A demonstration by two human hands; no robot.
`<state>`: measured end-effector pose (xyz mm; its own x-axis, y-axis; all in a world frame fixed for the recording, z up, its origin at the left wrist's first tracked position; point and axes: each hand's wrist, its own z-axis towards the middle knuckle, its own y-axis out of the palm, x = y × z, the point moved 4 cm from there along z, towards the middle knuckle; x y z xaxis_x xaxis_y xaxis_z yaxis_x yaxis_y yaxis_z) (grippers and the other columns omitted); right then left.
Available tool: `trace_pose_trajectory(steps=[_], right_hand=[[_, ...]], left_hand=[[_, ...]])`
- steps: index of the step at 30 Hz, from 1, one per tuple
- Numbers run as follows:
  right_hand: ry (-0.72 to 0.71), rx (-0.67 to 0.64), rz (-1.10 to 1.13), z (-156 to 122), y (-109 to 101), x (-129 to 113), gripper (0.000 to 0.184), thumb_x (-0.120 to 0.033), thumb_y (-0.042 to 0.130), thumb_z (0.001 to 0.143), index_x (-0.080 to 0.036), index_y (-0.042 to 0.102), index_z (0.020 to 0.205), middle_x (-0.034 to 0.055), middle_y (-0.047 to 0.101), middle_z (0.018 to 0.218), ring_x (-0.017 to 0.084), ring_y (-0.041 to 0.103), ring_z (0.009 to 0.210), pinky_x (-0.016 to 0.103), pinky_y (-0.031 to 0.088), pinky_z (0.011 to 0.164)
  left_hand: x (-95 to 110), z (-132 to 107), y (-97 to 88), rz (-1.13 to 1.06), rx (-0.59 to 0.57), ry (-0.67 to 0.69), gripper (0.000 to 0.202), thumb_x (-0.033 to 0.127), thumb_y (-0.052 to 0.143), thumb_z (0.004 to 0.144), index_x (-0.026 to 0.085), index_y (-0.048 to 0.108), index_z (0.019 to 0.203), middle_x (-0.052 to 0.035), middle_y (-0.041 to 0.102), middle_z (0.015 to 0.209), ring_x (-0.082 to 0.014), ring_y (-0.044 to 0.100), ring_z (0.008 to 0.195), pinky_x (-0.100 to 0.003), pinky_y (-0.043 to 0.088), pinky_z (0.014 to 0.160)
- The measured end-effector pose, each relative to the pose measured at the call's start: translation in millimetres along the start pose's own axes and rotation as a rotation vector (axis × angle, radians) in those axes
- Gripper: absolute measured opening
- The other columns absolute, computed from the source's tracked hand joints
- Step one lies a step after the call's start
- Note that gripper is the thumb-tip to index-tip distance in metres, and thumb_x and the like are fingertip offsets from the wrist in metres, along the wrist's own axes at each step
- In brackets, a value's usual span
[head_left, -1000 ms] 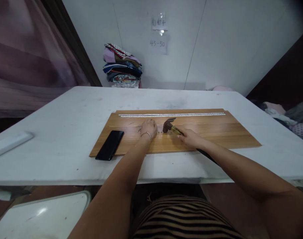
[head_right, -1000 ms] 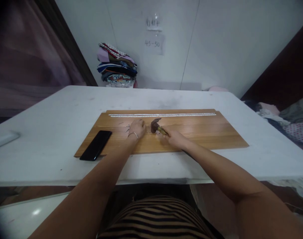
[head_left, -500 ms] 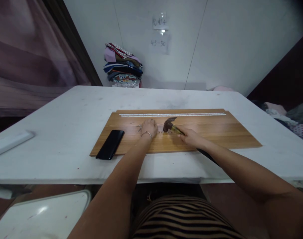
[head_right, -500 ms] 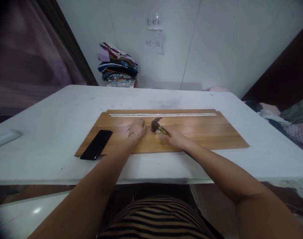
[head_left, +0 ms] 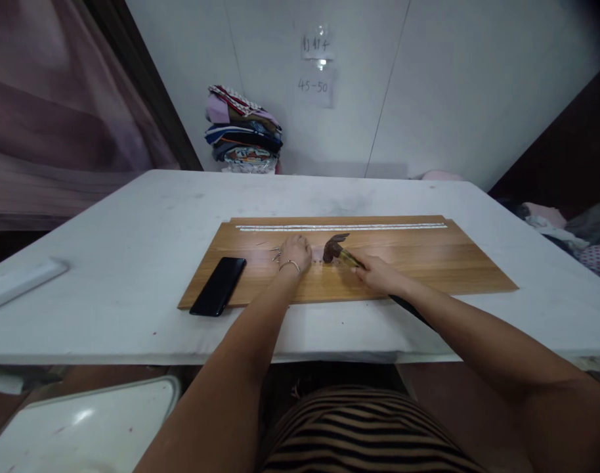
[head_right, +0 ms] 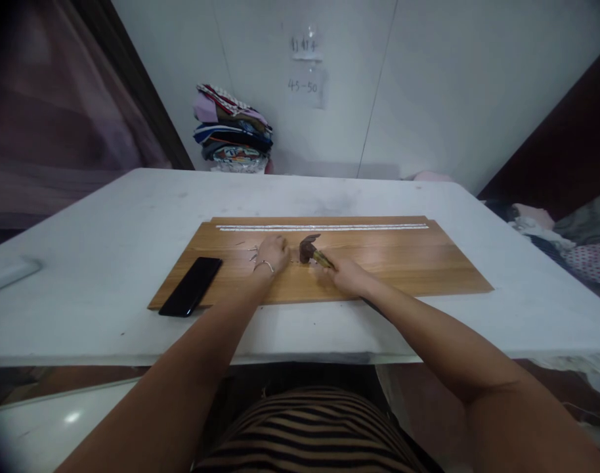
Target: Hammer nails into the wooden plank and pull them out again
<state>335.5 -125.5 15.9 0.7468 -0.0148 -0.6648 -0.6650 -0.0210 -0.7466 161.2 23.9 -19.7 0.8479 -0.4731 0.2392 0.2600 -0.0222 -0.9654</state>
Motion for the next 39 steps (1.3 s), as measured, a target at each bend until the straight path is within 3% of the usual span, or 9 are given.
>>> trace_pose_trajectory(steps=[29,39], right_hand=[[-0.015,0.000,-0.009,1.4,-5.8,-1.4,0.057,-0.015,0.053,0.090,-0.026,0.065,0.145,0.0064,0.076,0.131,0.027,0.070,0.116,0.044,0.053,0.103],[-0.011,-0.002,-0.003,1.2,1.4,3.0,0.056,-0.014,0.054,0.090,-0.025,0.065,0.144,0.0079,0.075,0.135,0.027,0.069,0.119,0.045,0.052,0.106]], left_hand=[[-4.3,4.0,6.1,-0.009,0.004,0.004,0.030,0.024,0.045,0.100,0.018,0.074,0.105,-0.0163,0.072,0.121,-0.0290,0.063,0.120,-0.040,0.047,0.107],[-2.0,1.8,3.8,-0.003,0.004,0.000,0.030,0.023,0.045,0.100,0.019,0.074,0.106,-0.0155,0.072,0.123,-0.0294,0.062,0.122,-0.041,0.047,0.107]])
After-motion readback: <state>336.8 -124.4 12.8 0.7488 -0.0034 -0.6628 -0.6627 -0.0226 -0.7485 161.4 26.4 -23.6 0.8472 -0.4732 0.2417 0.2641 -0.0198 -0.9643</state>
